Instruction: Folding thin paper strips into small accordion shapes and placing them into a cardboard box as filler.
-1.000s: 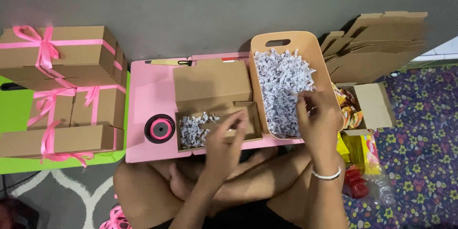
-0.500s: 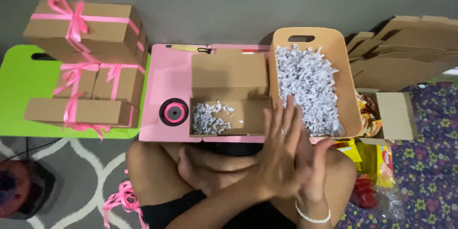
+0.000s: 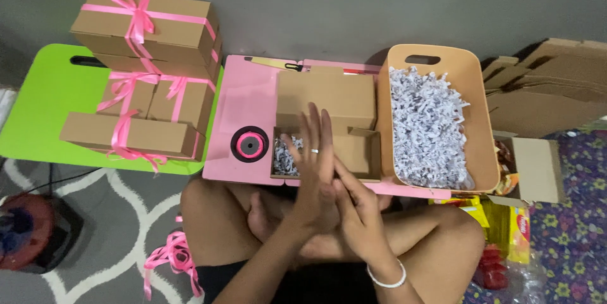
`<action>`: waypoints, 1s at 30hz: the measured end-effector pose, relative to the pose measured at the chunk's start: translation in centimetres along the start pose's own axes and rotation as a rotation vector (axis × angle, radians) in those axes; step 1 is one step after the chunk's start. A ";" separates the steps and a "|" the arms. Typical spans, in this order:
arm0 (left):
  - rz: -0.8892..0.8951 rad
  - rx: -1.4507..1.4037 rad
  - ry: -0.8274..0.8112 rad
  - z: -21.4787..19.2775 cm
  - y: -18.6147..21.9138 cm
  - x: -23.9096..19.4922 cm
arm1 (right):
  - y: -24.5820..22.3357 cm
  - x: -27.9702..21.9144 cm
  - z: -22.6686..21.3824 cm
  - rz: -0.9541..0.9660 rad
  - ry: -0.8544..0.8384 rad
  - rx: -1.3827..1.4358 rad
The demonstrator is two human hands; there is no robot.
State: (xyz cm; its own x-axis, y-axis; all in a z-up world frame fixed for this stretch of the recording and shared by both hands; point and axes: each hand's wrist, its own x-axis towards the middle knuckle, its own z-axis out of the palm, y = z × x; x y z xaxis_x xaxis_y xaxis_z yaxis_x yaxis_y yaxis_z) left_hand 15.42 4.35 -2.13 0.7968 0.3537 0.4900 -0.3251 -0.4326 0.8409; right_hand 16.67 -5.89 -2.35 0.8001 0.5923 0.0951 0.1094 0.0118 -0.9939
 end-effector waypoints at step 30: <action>-0.324 0.466 0.148 -4.0 -6.8 -0.4 | 0.2 8.9 -22.5 0.046 0.470 -1.126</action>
State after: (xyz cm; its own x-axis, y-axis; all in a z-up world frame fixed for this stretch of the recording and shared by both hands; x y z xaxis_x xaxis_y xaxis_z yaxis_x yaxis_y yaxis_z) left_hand 15.30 10.46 -7.07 0.7274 0.6267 0.2797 0.2083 -0.5900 0.7801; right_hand 37.06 -18.78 -0.47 0.9265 0.2218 0.3041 0.3385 -0.8442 -0.4156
